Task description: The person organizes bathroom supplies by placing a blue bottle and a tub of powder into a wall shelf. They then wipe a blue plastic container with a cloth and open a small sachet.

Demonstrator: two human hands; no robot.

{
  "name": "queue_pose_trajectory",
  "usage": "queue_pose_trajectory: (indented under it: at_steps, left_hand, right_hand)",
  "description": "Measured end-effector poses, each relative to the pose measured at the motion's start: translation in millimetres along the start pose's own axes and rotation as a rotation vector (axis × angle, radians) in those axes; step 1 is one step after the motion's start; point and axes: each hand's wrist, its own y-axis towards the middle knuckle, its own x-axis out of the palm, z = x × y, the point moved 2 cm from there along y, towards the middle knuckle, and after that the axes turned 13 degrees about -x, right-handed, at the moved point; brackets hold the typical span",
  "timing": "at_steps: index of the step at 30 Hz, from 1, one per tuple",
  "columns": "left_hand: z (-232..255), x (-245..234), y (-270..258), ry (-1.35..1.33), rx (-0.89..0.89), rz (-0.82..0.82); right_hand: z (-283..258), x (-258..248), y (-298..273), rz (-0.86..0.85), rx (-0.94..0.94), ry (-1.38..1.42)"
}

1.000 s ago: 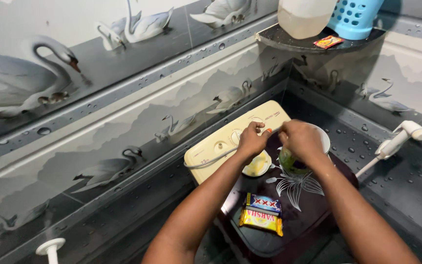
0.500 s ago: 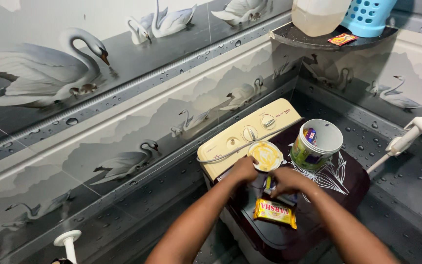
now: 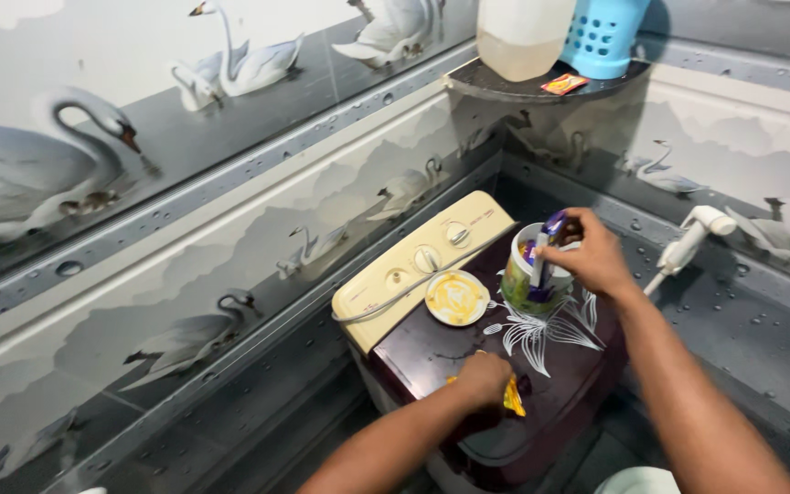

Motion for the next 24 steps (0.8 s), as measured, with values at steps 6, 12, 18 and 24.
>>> queue_pose_trajectory:
  at_steps: [6, 12, 18, 24]
  left_hand:
    - [-45.7, -86.4, 37.3, -0.396, -0.128, 0.076]
    - [-58.5, -205.8, 38.9, -0.699, -0.304, 0.364]
    - [-54.5, -243.3, 41.7, -0.933, -0.220, 0.656]
    - [-56.1, -239.2, 52.3, -0.993, -0.240, 0.616]
  right_hand:
    - [15.0, -58.5, 7.0, 0.168, 0.032, -0.168]
    - [45.0, -53.4, 38.0, -0.031, 0.025, -0.117]
    - [65.8, -11.9, 55.4, -0.382, 0.045, -0.449]
    - [60.9, 13.9, 42.3, -0.634, -0.012, -0.789]
